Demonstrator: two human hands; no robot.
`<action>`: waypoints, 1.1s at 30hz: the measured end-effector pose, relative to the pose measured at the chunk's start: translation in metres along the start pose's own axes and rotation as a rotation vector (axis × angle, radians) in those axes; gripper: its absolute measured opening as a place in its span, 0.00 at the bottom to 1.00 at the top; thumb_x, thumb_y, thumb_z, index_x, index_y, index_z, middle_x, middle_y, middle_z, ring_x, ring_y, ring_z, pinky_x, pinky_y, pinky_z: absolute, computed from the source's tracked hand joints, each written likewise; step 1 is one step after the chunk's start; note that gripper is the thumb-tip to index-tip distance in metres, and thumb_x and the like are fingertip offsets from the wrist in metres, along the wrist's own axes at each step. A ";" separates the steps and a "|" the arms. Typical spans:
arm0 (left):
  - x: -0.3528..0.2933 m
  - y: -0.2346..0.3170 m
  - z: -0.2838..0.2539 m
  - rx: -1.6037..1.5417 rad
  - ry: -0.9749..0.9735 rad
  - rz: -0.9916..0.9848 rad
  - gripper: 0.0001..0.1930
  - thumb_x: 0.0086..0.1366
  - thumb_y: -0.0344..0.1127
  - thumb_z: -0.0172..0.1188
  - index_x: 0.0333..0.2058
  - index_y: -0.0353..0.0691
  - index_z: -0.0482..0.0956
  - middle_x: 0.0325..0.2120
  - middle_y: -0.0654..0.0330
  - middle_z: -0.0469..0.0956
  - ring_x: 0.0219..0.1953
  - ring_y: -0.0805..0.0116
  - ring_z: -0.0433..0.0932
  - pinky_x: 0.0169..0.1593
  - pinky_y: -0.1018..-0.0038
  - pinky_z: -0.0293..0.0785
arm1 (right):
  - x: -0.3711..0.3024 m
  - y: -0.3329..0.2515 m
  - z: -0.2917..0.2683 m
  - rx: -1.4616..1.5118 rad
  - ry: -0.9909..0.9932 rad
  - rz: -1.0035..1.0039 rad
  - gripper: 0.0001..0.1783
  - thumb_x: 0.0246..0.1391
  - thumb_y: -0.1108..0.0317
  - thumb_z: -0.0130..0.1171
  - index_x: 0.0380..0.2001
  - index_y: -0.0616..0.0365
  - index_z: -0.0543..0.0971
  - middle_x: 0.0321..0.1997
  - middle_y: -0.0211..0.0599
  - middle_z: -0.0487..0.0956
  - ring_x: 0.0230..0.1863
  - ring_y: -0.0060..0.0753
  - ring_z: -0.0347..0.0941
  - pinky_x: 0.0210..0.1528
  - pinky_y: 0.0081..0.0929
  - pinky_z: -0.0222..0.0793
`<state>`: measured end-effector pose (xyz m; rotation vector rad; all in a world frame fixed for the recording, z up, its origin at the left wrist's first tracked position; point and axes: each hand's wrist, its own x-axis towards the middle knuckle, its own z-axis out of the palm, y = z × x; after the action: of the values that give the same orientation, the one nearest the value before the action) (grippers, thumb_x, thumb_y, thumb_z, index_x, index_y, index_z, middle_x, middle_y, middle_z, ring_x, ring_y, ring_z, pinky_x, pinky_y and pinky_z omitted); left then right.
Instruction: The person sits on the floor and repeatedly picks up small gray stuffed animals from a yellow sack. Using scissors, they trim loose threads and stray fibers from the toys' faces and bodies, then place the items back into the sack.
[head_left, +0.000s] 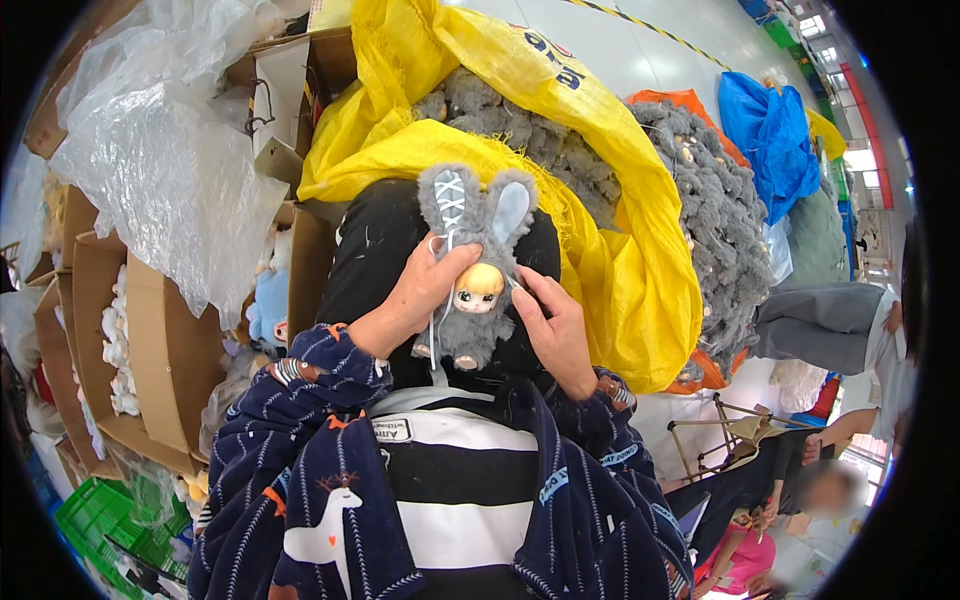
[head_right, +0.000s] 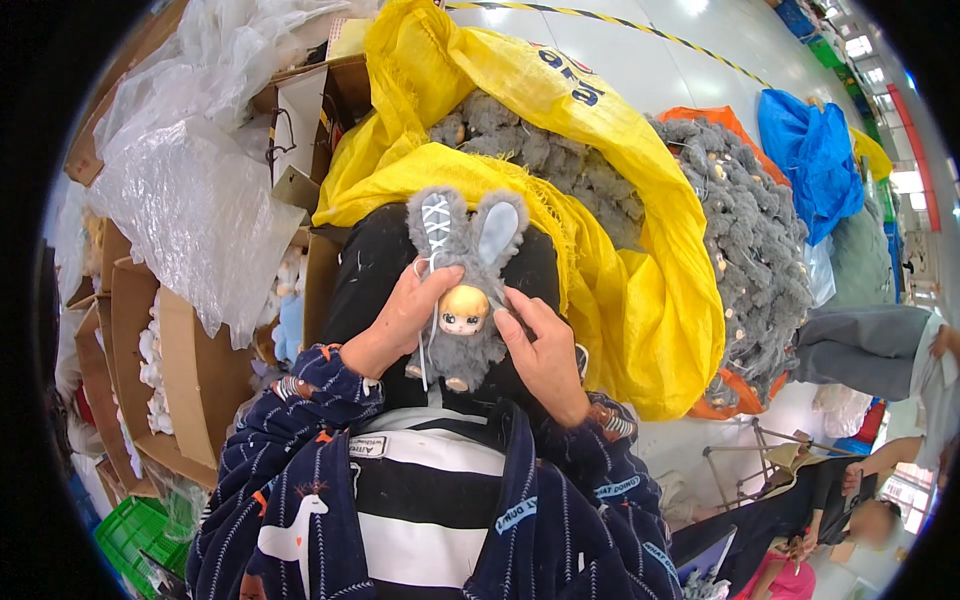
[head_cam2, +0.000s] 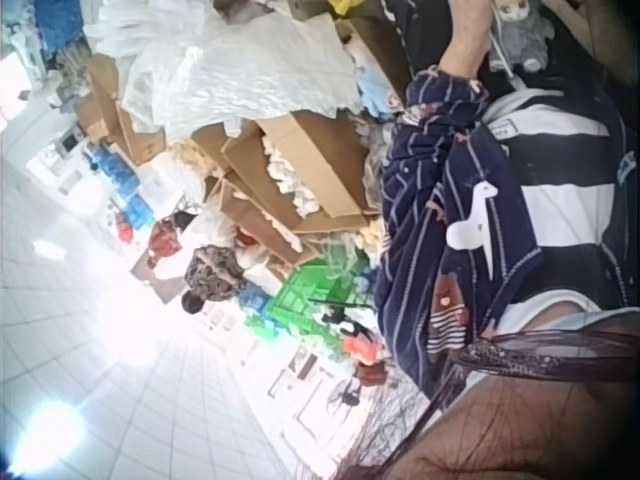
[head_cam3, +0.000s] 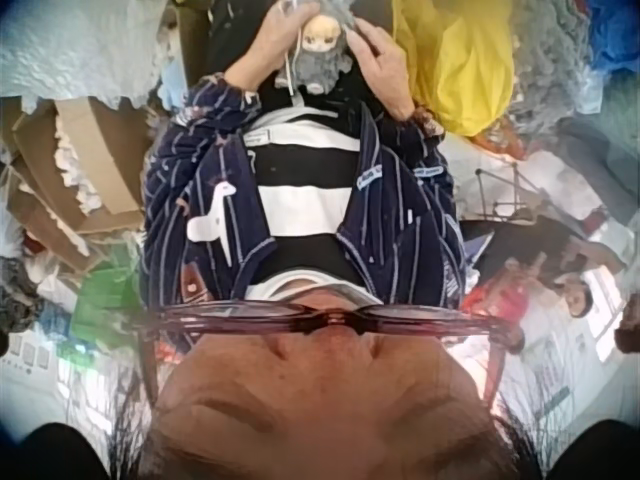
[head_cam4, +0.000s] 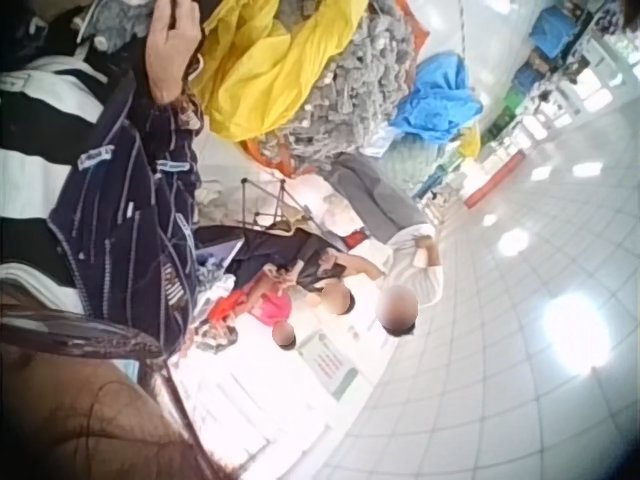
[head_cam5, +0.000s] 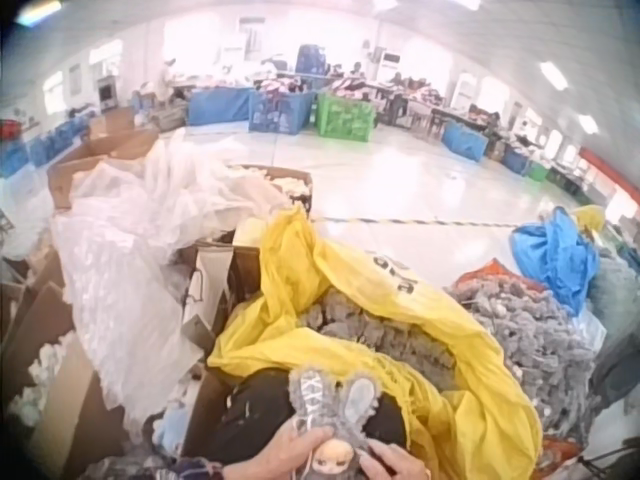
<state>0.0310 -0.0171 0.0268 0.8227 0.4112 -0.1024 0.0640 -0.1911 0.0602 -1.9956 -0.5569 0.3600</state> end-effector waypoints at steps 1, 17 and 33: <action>0.000 0.000 0.000 0.003 0.000 0.001 0.15 0.58 0.33 0.53 0.43 0.33 0.68 0.36 0.59 0.74 0.36 0.73 0.74 0.40 0.77 0.71 | 0.001 -0.001 0.000 0.005 -0.002 0.019 0.15 0.52 0.68 0.53 0.41 0.67 0.72 0.28 0.40 0.72 0.29 0.30 0.69 0.33 0.21 0.64; 0.003 -0.011 -0.005 0.020 -0.025 0.048 0.15 0.59 0.33 0.51 0.44 0.34 0.67 0.36 0.59 0.74 0.37 0.73 0.74 0.41 0.77 0.71 | 0.007 0.008 -0.005 0.028 -0.054 0.077 0.16 0.50 0.66 0.56 0.39 0.69 0.74 0.31 0.46 0.76 0.32 0.35 0.73 0.34 0.24 0.66; 0.000 -0.017 -0.004 0.067 0.007 0.136 0.15 0.58 0.34 0.53 0.43 0.33 0.66 0.35 0.60 0.73 0.36 0.76 0.71 0.40 0.78 0.69 | -0.002 0.010 0.014 0.124 0.035 0.233 0.20 0.55 0.63 0.53 0.46 0.69 0.71 0.30 0.29 0.75 0.23 0.13 0.65 0.23 0.11 0.61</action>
<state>0.0257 -0.0256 0.0129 0.9151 0.3589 0.0132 0.0575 -0.1853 0.0450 -1.9462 -0.2733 0.4890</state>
